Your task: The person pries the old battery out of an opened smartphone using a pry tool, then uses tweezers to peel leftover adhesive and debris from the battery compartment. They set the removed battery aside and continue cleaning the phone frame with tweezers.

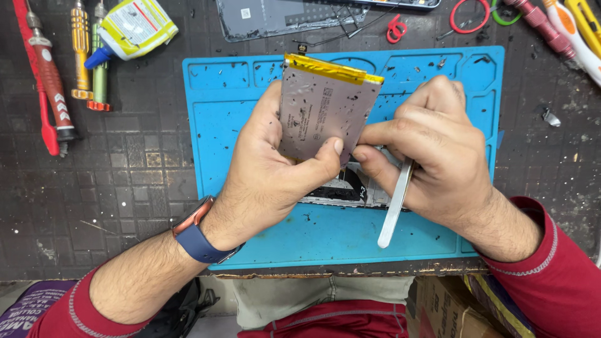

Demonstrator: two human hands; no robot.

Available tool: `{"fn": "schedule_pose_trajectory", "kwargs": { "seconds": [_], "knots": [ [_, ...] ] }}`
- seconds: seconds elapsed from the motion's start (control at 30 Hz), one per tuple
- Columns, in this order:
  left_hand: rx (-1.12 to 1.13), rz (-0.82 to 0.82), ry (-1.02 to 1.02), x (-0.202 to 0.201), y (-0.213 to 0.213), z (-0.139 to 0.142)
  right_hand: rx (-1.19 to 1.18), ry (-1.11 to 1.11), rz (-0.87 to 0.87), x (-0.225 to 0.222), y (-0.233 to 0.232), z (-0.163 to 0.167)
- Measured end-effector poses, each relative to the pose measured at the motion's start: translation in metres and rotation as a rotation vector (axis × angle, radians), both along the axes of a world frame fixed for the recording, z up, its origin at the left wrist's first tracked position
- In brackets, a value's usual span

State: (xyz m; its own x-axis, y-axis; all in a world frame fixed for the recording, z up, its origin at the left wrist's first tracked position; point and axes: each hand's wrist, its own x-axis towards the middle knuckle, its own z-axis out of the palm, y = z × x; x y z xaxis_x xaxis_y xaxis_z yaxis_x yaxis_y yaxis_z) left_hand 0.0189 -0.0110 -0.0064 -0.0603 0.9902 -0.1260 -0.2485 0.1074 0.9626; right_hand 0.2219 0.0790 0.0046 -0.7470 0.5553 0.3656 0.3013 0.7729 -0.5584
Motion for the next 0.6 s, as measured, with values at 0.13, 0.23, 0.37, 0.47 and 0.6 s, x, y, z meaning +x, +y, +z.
{"fn": "schedule_pose_trajectory", "kwargs": {
  "seconds": [0.13,0.23,0.37,0.47,0.6],
  "knots": [
    [0.022,-0.011,-0.001,-0.0005,-0.0006,-0.0001,0.003,0.015,0.006,-0.0008,-0.0006,-0.0006],
    [0.018,-0.01,0.023,-0.0008,-0.0019,-0.0001,0.003,0.012,0.009,-0.0012,-0.0008,-0.0007],
    [0.022,-0.006,0.043,-0.0002,-0.0031,-0.0011,-0.003,0.006,0.01,-0.0012,-0.0005,-0.001],
    [0.013,0.009,0.001,0.0007,-0.0027,-0.0016,-0.006,0.001,0.001,-0.0013,-0.0003,-0.0009],
    [0.008,0.007,-0.047,0.0008,-0.0012,-0.001,-0.003,0.009,0.008,-0.0014,-0.0003,-0.0002]
  ]
}}
